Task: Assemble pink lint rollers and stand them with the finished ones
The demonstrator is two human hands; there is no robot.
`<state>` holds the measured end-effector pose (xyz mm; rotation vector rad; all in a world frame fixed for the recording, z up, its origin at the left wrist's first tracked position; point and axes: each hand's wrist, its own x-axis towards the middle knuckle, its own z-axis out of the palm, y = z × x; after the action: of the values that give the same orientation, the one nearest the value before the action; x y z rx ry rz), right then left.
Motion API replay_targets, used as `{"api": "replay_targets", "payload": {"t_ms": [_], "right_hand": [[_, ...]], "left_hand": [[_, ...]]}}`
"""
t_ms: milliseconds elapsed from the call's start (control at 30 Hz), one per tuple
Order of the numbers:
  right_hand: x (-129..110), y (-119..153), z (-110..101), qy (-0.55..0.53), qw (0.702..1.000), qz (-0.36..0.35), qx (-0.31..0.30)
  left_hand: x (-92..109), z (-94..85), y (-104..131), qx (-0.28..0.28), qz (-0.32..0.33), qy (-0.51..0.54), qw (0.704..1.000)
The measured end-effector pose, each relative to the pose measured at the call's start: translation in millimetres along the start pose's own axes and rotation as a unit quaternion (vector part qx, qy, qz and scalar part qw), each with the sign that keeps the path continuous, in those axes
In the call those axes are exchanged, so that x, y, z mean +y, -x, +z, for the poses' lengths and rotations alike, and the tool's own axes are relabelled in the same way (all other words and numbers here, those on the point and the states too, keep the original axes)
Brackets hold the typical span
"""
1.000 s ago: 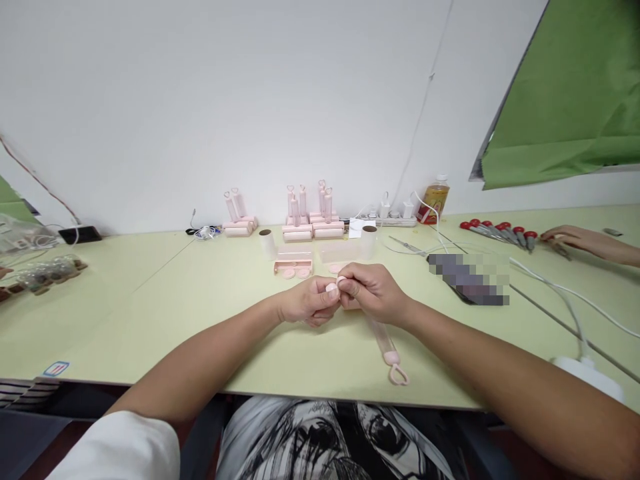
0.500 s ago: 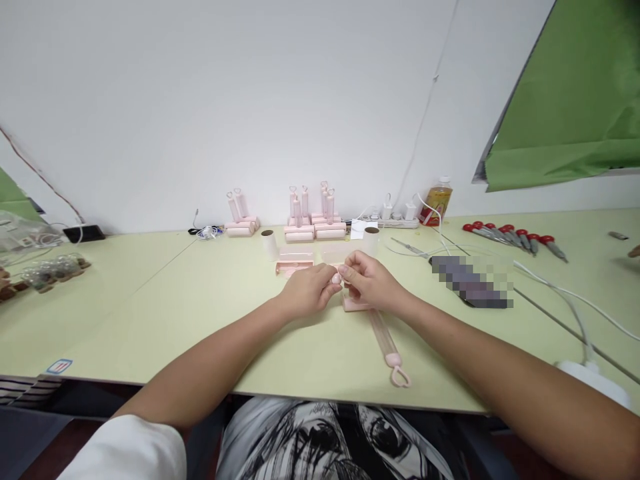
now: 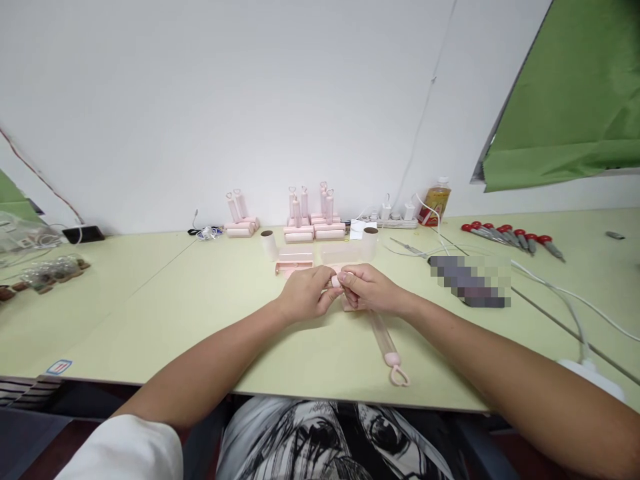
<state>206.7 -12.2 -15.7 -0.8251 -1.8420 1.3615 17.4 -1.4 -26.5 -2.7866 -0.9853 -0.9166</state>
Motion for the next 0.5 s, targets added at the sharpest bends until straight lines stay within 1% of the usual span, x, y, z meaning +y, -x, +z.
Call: {"api": "replay_targets", "payload": {"t_ms": [67, 133, 200, 267, 333, 400, 467, 500], "right_hand": [[0.4, -0.1, -2.4, -0.006, 1.0, -0.006, -0.017], [-0.6, -0.6, -7.6, -0.018, 0.999, -0.02, -0.022], [-3.5, -1.0, -14.9, -0.035, 0.999, -0.038, -0.007], [-7.2, -1.1, -21.5, -0.029, 0.998, -0.052, 0.029], [-9.4, -1.1, -25.1, 0.014, 0.996, -0.058, 0.072], [-8.7, -1.2, -24.8, 0.075, 0.99, -0.055, 0.109], [-5.7, -1.4, -22.2, 0.125, 0.982, -0.042, 0.135], [-3.8, -1.4, -20.8, 0.146, 0.979, -0.034, 0.141]], "left_hand": [[-0.2, 1.3, 1.3, 0.014, -0.007, 0.032, 0.999], [0.4, 0.1, 1.6, 0.041, -0.036, 0.077, 0.995], [0.0, -4.2, 0.1, 0.085, -0.076, 0.125, 0.986], [-3.8, -10.8, -3.3, 0.125, -0.118, 0.163, 0.972], [-12.6, -18.2, -7.6, 0.135, -0.151, 0.207, 0.957], [-26.2, -26.3, -11.2, 0.135, -0.193, 0.27, 0.934], [-41.7, -36.1, -11.8, 0.132, -0.247, 0.322, 0.904], [-48.7, -41.9, -10.8, 0.119, -0.274, 0.326, 0.897]]}}
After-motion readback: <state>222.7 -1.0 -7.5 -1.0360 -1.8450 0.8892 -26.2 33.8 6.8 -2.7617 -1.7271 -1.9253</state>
